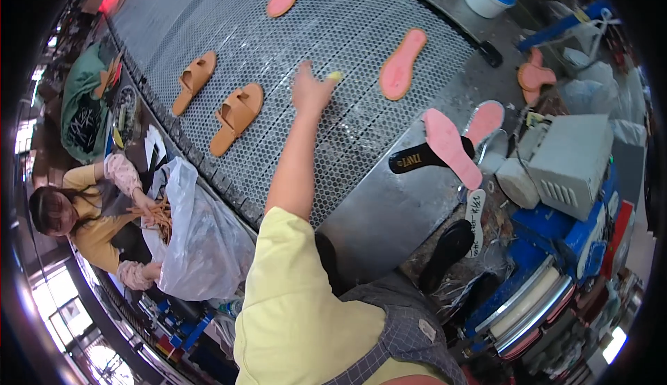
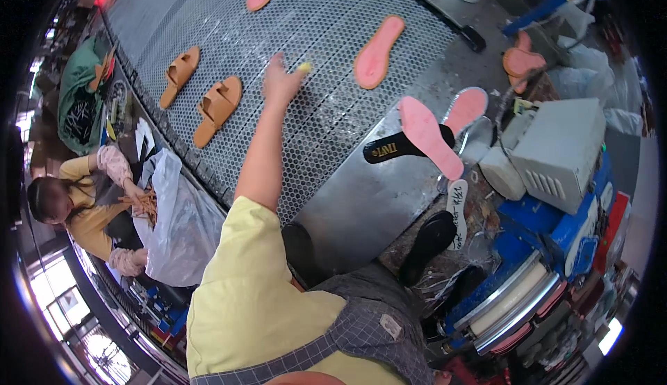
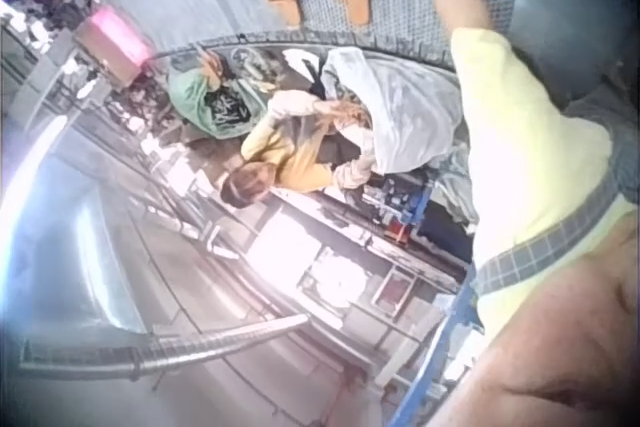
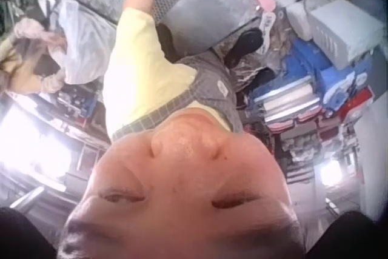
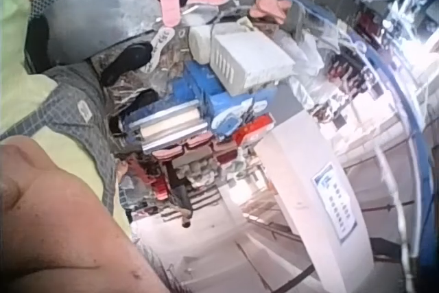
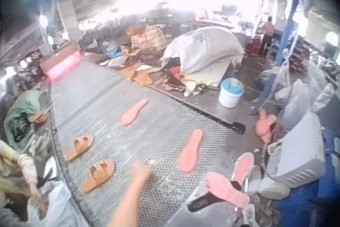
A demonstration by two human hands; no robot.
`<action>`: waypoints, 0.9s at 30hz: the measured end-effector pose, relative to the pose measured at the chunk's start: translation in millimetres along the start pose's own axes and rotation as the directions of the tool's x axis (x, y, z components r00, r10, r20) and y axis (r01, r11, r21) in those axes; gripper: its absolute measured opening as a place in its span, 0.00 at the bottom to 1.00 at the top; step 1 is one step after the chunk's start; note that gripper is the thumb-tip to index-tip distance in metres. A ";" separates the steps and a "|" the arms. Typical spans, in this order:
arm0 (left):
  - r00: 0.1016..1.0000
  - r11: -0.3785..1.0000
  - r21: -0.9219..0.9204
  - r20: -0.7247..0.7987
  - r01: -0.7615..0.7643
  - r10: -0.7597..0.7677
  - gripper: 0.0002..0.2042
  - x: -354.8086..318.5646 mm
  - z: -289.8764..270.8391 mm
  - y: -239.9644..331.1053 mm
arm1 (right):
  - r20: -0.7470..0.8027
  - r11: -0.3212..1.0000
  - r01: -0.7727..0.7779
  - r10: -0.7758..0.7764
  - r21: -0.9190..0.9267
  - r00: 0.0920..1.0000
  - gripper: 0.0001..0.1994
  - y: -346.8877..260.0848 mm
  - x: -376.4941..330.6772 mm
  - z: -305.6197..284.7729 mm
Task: The recorder is assembling and inspecting sandals on a conveyor belt in a factory, using a rolling machine for sole attachment.
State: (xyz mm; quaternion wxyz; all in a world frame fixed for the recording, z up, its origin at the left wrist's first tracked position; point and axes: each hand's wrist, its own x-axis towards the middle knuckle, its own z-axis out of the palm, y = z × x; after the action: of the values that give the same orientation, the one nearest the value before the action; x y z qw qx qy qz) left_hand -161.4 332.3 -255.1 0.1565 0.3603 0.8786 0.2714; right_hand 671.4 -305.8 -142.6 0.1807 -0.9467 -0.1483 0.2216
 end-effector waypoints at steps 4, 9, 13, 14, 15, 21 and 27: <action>0.828 0.908 0.338 -0.561 0.247 -0.016 0.37 1.7 -79.3 -109.5 | 0.061 0.997 -0.079 0.079 0.002 0.995 0.16 -56.0 17.2 9.3; 0.948 0.918 0.352 -0.311 0.180 -0.067 0.23 -37.4 -82.0 -173.6 | 0.129 0.987 -0.132 0.119 0.093 0.984 0.15 -95.7 31.1 7.5; 0.995 0.944 0.317 -0.077 0.091 -0.070 0.15 -104.4 -58.3 -155.5 | 0.183 0.955 -0.203 0.164 0.218 0.969 0.14 -55.1 49.3 -3.2; 0.995 0.947 0.307 -0.039 0.097 -0.090 0.14 -119.8 -53.8 -148.5 | 0.197 0.944 -0.226 0.181 0.241 0.964 0.14 -39.0 56.5 -6.9; 0.994 0.954 0.283 0.012 0.101 -0.109 0.14 -129.5 -53.0 -144.1 | 0.236 0.911 -0.270 0.201 0.311 0.951 0.14 -18.2 60.4 -7.8; 0.997 0.976 0.216 -0.068 0.033 -0.018 0.18 -140.7 -52.0 -136.7 | 0.317 0.776 -0.362 0.219 0.516 0.923 0.10 71.6 84.8 11.1; 1.000 0.989 0.150 -0.004 -0.021 0.021 0.19 -149.8 -58.1 -140.7 | 0.214 0.997 0.071 -0.068 -0.008 0.974 0.07 59.7 88.1 48.0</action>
State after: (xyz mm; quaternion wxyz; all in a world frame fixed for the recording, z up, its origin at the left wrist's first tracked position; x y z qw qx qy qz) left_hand -162.4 120.1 -279.5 0.1236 0.3795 0.8931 0.2073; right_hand 736.2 -314.0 -239.4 0.1642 -0.9129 -0.2017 0.3146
